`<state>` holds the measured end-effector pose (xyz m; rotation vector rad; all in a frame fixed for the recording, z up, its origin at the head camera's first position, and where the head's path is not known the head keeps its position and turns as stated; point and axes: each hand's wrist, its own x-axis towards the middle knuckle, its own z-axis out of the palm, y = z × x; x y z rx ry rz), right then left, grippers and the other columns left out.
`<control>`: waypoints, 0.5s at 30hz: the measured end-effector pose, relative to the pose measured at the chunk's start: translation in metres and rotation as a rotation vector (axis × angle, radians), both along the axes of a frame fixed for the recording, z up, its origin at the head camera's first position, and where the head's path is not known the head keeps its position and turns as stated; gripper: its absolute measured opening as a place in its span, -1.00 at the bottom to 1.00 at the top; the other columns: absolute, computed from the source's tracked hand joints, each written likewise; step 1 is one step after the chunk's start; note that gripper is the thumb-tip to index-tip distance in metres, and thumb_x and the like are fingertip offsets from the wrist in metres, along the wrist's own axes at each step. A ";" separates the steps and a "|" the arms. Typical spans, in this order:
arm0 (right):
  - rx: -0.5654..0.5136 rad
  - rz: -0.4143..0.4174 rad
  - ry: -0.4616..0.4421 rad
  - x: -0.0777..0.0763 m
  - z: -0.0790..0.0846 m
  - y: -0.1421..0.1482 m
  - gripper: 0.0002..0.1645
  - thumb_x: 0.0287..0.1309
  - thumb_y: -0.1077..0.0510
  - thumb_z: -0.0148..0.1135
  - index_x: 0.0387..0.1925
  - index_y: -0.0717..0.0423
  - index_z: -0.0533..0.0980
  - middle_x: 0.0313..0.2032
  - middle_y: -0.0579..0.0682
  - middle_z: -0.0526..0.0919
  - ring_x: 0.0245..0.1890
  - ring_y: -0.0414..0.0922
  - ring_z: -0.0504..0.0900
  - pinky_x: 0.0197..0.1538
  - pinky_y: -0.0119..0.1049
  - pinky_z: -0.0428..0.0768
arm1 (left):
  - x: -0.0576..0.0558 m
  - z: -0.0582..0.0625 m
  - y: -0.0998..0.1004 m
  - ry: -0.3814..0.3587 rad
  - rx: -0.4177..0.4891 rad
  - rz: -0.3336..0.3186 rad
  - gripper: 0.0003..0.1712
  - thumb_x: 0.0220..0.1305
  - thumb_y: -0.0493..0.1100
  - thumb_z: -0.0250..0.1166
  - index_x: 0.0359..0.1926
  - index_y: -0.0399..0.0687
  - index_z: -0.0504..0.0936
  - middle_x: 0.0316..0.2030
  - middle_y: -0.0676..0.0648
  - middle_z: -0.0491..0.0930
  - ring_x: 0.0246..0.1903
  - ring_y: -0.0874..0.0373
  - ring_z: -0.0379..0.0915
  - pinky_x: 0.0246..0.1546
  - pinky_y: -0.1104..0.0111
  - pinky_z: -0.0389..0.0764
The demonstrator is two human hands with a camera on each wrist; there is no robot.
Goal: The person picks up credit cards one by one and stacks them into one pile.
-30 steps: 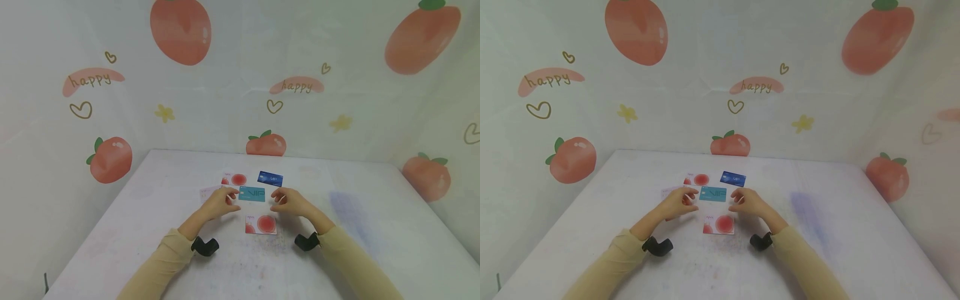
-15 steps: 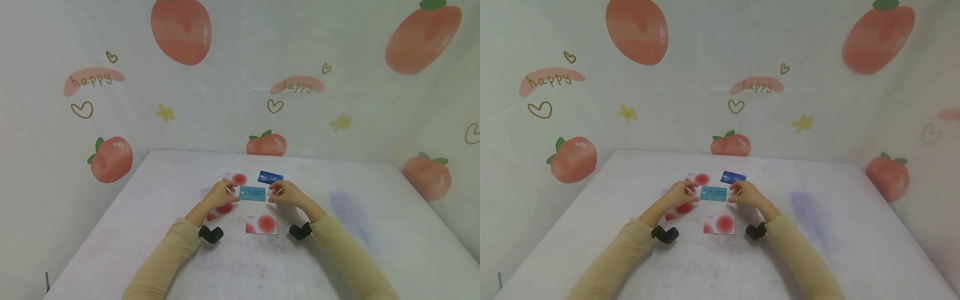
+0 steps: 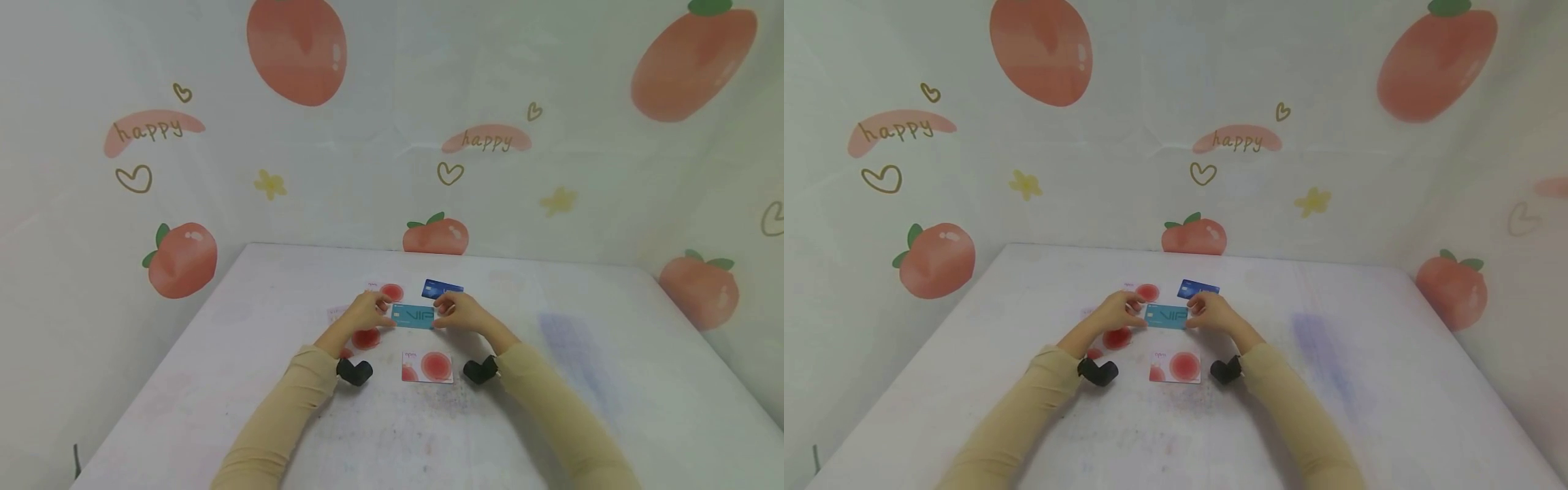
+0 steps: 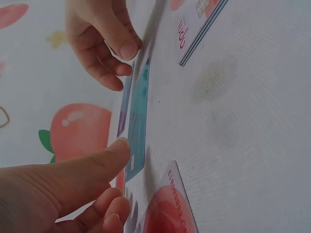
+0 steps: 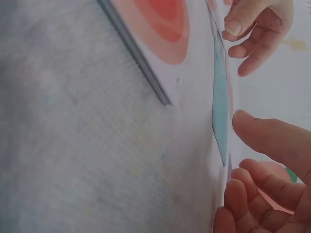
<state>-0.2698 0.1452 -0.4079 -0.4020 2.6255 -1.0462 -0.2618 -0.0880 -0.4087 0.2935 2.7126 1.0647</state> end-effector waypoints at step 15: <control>0.054 -0.049 -0.050 -0.004 -0.004 -0.010 -0.46 -0.12 0.13 0.45 -0.07 0.22 0.47 -0.22 0.09 0.53 -0.20 -0.07 0.46 -0.07 -0.27 0.56 | -0.005 0.001 0.006 -0.073 0.009 0.048 -0.43 -0.03 -0.25 0.43 0.08 -0.19 0.52 -0.17 -0.14 0.57 -0.20 0.09 0.44 -0.10 0.33 0.58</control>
